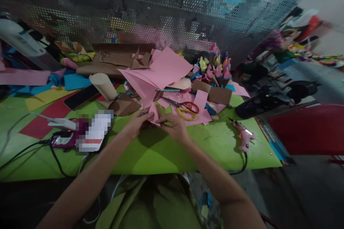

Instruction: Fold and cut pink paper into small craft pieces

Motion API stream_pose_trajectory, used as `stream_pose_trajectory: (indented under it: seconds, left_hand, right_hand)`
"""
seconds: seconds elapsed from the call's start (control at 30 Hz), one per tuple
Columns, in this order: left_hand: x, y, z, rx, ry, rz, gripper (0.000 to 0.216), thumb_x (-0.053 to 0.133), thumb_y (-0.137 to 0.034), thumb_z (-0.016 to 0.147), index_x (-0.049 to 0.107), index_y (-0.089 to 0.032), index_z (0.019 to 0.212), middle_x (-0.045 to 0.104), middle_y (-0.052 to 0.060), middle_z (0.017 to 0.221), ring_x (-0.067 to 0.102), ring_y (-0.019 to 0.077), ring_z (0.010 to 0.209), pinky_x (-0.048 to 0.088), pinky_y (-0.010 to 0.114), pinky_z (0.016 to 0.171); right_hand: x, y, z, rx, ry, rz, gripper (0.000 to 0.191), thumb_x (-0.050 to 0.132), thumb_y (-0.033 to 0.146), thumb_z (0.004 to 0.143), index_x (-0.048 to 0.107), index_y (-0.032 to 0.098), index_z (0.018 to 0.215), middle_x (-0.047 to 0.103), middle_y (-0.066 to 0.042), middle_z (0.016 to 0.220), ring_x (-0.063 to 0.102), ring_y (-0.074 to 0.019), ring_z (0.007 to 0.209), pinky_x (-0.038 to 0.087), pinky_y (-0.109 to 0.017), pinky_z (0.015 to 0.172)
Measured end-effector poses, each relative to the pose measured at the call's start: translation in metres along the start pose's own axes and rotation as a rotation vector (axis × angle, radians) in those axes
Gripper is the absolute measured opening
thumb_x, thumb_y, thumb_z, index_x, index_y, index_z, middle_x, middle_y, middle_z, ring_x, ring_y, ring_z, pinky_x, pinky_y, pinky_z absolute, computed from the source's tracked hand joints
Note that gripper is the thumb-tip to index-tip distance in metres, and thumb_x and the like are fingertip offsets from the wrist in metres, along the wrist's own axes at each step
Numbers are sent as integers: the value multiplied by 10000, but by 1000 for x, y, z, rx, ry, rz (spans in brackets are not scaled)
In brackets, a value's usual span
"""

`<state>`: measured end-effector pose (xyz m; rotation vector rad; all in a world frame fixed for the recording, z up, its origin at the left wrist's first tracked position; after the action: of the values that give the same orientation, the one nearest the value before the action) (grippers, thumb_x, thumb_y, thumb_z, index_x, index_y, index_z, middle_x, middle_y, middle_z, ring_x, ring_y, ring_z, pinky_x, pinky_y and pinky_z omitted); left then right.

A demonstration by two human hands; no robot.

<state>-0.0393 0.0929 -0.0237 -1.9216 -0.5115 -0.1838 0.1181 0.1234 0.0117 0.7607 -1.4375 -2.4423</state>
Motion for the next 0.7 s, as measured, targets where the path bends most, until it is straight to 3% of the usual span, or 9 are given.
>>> stream_pose_trajectory:
  seconds: [0.1,0.23,0.43,0.57,0.7]
  left_hand:
    - [-3,0,0,36,-67,-5,388,846,-406,561,720,-171,844,680,6,734,597,138,649,507,275,640]
    - [-2,-6,-1,195,-59,85,335,799,-442,623,735,-174,813,712,25,812,621,169,776,495,293,775]
    - [4,-13,-7,332,35,329,315,705,-429,729,737,-180,919,734,52,958,625,229,937,465,352,911]
    - [5,-13,-8,351,45,308,343,721,-387,716,716,-178,987,721,64,1034,621,229,967,467,352,910]
    - [3,-12,-7,340,23,282,274,732,-377,698,703,-167,871,709,40,884,613,199,850,480,328,835]
  right_hand:
    - [0,-6,-2,79,23,46,150,659,191,802,739,242,917,739,-33,896,676,-190,860,545,-339,790]
    - [-2,-17,-4,229,5,171,220,634,276,840,683,238,1051,705,-44,967,653,-180,888,529,-332,786]
    - [2,-23,-2,324,-2,56,194,693,391,770,663,201,787,650,-17,706,569,-162,656,445,-286,596]
    - [6,-27,-3,336,33,1,155,676,351,756,659,200,781,646,-1,687,549,-155,640,409,-275,591]
    - [9,-29,-4,341,77,-10,140,660,333,773,658,195,802,646,3,694,547,-152,642,399,-272,602]
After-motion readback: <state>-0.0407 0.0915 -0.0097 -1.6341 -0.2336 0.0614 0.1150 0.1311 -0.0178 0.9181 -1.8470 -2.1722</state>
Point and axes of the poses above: each hand's wrist, its own z-axis towards the middle knuckle, its own x-axis out of the palm, y = z × x, the point moved 4 cm from there along z, towards the middle knuckle
